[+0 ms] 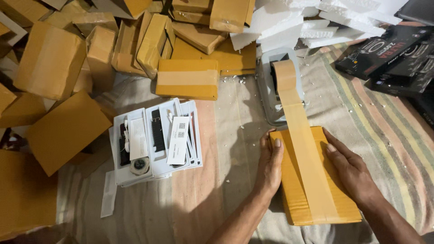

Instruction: The person places a black product box and a white foam insert into a small cardboard box, then closes the flaps. They secure the box by applying packing tape across the top and bottom seams using a tape dispenser.

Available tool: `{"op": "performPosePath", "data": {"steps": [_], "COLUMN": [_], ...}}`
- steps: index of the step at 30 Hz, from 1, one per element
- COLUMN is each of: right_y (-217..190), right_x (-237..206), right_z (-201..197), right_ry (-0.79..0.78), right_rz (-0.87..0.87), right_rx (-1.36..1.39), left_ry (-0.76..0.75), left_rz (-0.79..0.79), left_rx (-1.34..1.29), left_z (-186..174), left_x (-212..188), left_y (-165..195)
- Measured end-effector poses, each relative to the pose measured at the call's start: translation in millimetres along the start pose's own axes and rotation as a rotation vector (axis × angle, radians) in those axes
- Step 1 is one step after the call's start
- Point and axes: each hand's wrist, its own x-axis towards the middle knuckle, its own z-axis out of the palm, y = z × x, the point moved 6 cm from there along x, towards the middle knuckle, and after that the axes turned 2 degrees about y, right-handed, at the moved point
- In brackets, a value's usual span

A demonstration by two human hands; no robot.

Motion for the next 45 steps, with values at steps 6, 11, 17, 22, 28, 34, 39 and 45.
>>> {"op": "performPosePath", "data": {"steps": [6, 11, 17, 22, 28, 34, 39, 45], "right_y": [-5.5, -4.7, -26.1, -30.3, -31.7, -30.5, -29.4, -32.8], "right_x": [2.3, 6.4, 0.0, -5.7, -9.8, -12.3, -14.7, -43.5], "right_z": [-0.5, -8.7, -16.8, -15.0, -9.8, -10.6, -4.8, 6.3], "right_ry": [-0.019, 0.001, -0.019, 0.001, -0.021, -0.004, 0.002, 0.203], "right_rz": [-0.2, -0.089, -0.029, -0.003, -0.048, -0.012, -0.169, -0.578], "right_rx": [0.025, -0.03, 0.079, 0.013, 0.039, 0.003, 0.007, -0.382], "left_ry": [-0.04, -0.035, -0.048, -0.033, -0.025, -0.053, -0.095, -0.141], "left_rz": [0.046, 0.04, -0.006, -0.018, -0.039, 0.024, 0.096, 0.131], "left_rx": [-0.106, -0.143, -0.126, -0.113, -0.128, -0.148, -0.23, -0.185], "left_z": [4.8, 8.8, 14.3, 14.0, 13.1, 10.7, 8.0, 1.8], "left_x": [-1.3, -3.0, -7.3, -10.3, -10.0, -7.0, -2.6, 0.7], "left_y": [11.3, 26.2, 46.1, 47.5, 37.0, 30.4, 20.4, 16.9]}}
